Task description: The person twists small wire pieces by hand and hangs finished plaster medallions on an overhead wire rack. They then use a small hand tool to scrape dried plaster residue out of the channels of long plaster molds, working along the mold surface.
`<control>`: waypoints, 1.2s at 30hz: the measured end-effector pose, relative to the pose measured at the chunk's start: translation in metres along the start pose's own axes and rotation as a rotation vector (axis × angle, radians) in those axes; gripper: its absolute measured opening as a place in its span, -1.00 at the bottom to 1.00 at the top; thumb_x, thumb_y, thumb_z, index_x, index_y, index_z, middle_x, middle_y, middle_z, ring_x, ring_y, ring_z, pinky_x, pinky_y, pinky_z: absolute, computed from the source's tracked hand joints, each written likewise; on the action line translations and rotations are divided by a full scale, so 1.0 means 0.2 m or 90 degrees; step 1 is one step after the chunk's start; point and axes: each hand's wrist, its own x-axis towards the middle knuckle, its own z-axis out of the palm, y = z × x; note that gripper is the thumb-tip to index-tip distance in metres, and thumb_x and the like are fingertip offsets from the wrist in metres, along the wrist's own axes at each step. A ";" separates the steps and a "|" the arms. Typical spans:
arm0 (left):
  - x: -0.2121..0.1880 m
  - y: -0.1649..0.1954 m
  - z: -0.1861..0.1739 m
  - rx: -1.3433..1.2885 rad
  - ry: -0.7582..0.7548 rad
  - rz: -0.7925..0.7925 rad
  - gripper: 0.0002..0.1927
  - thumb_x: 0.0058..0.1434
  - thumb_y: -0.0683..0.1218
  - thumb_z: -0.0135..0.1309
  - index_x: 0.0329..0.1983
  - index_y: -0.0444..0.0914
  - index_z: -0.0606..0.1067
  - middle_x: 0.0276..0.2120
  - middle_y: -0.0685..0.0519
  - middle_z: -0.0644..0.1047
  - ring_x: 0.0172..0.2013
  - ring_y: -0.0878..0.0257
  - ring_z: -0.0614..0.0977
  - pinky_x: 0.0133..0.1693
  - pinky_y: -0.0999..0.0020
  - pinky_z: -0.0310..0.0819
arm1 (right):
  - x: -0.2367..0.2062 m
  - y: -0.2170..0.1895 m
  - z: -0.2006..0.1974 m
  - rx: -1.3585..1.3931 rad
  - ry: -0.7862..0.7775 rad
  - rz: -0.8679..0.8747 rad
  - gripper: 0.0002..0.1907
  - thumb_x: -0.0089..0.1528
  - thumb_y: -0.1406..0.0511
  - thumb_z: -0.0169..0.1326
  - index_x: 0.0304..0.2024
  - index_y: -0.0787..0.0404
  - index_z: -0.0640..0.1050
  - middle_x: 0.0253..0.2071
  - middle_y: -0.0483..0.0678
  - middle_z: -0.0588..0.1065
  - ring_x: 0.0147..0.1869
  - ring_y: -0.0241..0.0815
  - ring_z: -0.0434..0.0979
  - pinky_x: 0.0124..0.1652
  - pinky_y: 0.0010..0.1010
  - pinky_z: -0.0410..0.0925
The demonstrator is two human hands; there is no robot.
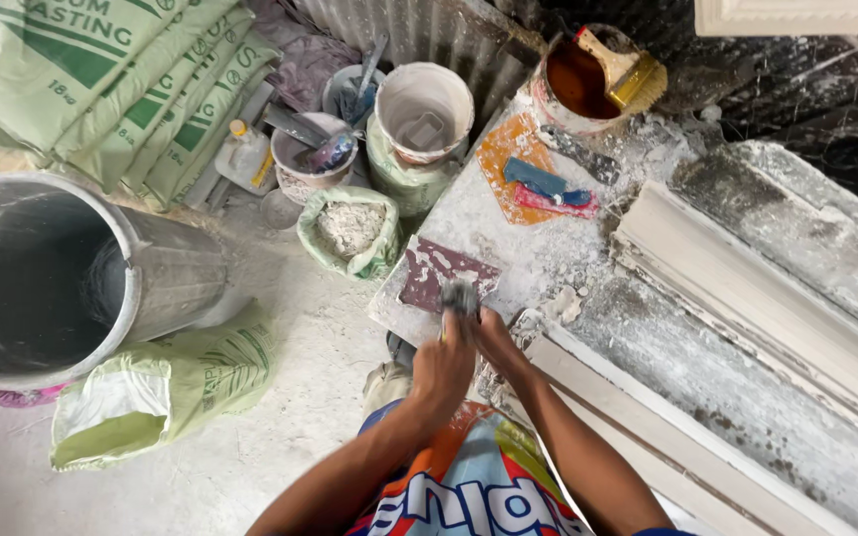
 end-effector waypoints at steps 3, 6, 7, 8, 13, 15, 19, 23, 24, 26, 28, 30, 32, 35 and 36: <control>0.10 -0.03 0.04 0.029 0.009 0.017 -0.60 0.31 -0.15 -0.03 0.15 -0.48 0.44 0.11 -0.29 0.47 -0.50 0.10 0.68 -0.56 0.24 0.57 | -0.04 -0.02 0.00 -0.036 -0.031 -0.122 -0.73 0.30 0.25 -0.02 -0.08 0.28 0.55 -0.22 -0.19 0.57 -0.17 -0.43 0.50 -0.22 -0.50 0.43; 0.09 -0.05 0.05 -0.003 -0.108 0.043 -0.65 0.34 -0.14 -0.04 0.11 -0.43 0.47 0.02 -0.22 0.52 -0.39 0.10 0.69 -0.45 0.20 0.57 | -0.06 -0.02 0.00 -0.109 0.029 -0.079 -0.79 0.30 0.28 0.09 -0.14 0.34 0.56 -0.30 -0.17 0.50 -0.24 -0.38 0.41 -0.29 -0.44 0.36; 0.08 -0.05 0.04 0.003 -0.119 0.056 -0.63 0.33 -0.13 -0.03 0.12 -0.45 0.47 0.02 -0.23 0.51 -0.38 0.10 0.70 -0.44 0.20 0.58 | -0.06 -0.02 0.00 -0.117 0.031 -0.098 -0.79 0.31 0.27 0.08 -0.14 0.33 0.55 -0.31 -0.18 0.48 -0.25 -0.39 0.39 -0.30 -0.45 0.35; 0.05 -0.04 0.03 0.010 -0.135 0.066 -0.60 0.31 -0.12 -0.02 0.12 -0.47 0.46 0.01 -0.25 0.51 -0.38 0.10 0.70 -0.44 0.20 0.58 | -0.06 -0.01 0.00 -0.123 0.029 -0.113 -0.78 0.32 0.26 0.07 -0.15 0.31 0.54 -0.32 -0.19 0.47 -0.25 -0.41 0.38 -0.30 -0.46 0.35; 0.00 -0.01 -0.09 0.073 0.024 0.042 -0.49 0.23 -0.15 -0.03 0.21 -0.52 0.37 0.24 -0.54 0.32 -0.55 0.22 0.70 -0.58 0.37 0.58 | -0.04 0.05 0.02 -0.142 0.122 -0.061 -0.79 0.27 0.29 0.00 -0.22 0.32 0.56 -0.37 -0.16 0.51 -0.28 -0.41 0.39 -0.33 -0.45 0.35; -0.02 -0.02 -0.12 0.062 -0.050 0.038 -0.41 0.24 -0.12 -0.03 0.27 -0.56 0.30 0.22 -0.60 0.28 -0.57 0.21 0.69 -0.60 0.36 0.58 | -0.02 0.08 0.03 -0.157 0.161 -0.052 -0.77 0.28 0.28 -0.07 -0.20 0.27 0.55 -0.39 -0.17 0.50 -0.31 -0.40 0.37 -0.33 -0.47 0.35; 0.00 -0.06 -0.09 0.071 -0.039 -0.020 -0.33 0.25 -0.09 0.00 0.33 -0.60 0.23 0.26 -0.61 0.27 -0.54 0.23 0.69 -0.58 0.39 0.58 | -0.04 0.14 0.06 -0.108 0.085 -0.110 -0.70 0.37 0.18 -0.01 -0.22 0.33 0.51 -0.38 -0.16 0.44 -0.30 -0.39 0.31 -0.32 -0.45 0.30; 0.05 -0.10 -0.03 0.073 -0.070 0.037 -0.38 0.36 -0.09 -0.02 0.34 -0.62 0.22 0.27 -0.68 0.25 -0.51 0.30 0.69 -0.59 0.42 0.58 | -0.06 0.14 0.03 -0.205 0.114 -0.126 -0.55 0.37 0.02 0.03 -0.25 0.32 0.53 -0.41 -0.11 0.48 -0.31 -0.40 0.35 -0.32 -0.45 0.34; 0.05 -0.10 -0.03 0.053 -0.099 0.030 -0.35 0.32 -0.08 0.00 0.34 -0.63 0.21 0.23 -0.66 0.27 -0.49 0.24 0.70 -0.56 0.38 0.59 | -0.06 0.13 0.03 -0.235 0.123 -0.146 -0.54 0.34 0.00 0.05 -0.22 0.29 0.54 -0.39 -0.14 0.49 -0.28 -0.43 0.36 -0.30 -0.47 0.36; 0.03 -0.10 -0.02 0.017 -0.152 0.022 -0.27 0.26 -0.05 0.04 0.34 -0.65 0.20 0.16 -0.63 0.31 -0.44 0.12 0.71 -0.48 0.29 0.59 | -0.08 0.13 0.03 -0.227 0.076 -0.256 -0.54 0.36 -0.01 0.04 -0.19 0.29 0.52 -0.36 -0.14 0.50 -0.26 -0.42 0.39 -0.29 -0.47 0.38; 0.04 -0.11 -0.03 0.025 -0.025 -0.054 -0.23 0.25 0.04 0.04 0.33 -0.64 0.21 0.20 -0.63 0.29 -0.46 0.13 0.72 -0.51 0.33 0.59 | -0.09 0.14 0.05 -0.125 0.071 -0.207 -0.59 0.34 0.02 0.01 -0.18 0.26 0.50 -0.34 -0.16 0.52 -0.26 -0.38 0.47 -0.28 -0.45 0.43; 0.03 -0.13 -0.05 0.043 0.004 -0.072 -0.25 0.25 0.02 0.04 0.33 -0.62 0.22 0.23 -0.65 0.28 -0.47 0.13 0.73 -0.53 0.36 0.60 | -0.09 0.15 0.07 0.062 0.114 -0.007 -0.68 0.28 0.09 -0.03 -0.20 0.22 0.48 -0.34 -0.18 0.55 -0.30 -0.30 0.59 -0.25 -0.41 0.53; 0.02 -0.14 -0.06 0.067 -0.074 -0.040 -0.33 0.25 -0.11 0.03 0.34 -0.59 0.22 0.25 -0.68 0.26 -0.45 0.14 0.73 -0.54 0.38 0.61 | -0.11 0.15 0.06 -0.061 0.114 -0.043 -0.62 0.38 0.08 0.00 -0.17 0.30 0.51 -0.36 -0.08 0.51 -0.34 -0.30 0.47 -0.30 -0.42 0.44; 0.03 -0.16 -0.08 0.071 -0.117 0.054 -0.31 0.21 -0.02 0.06 0.26 -0.62 0.27 0.10 -0.71 0.33 -0.39 -0.01 0.71 -0.50 0.29 0.62 | -0.11 0.14 0.03 -0.105 0.105 -0.053 -0.60 0.43 0.09 0.01 -0.12 0.36 0.50 -0.35 -0.01 0.52 -0.33 -0.28 0.48 -0.30 -0.41 0.43; 0.05 -0.18 -0.08 0.060 -0.084 0.013 -0.33 0.21 -0.07 0.05 0.27 -0.62 0.27 0.14 -0.70 0.32 -0.43 0.04 0.72 -0.52 0.30 0.62 | -0.12 0.14 0.03 -0.094 0.101 -0.044 -0.61 0.43 0.10 0.01 -0.10 0.36 0.48 -0.34 0.00 0.53 -0.31 -0.28 0.50 -0.28 -0.40 0.45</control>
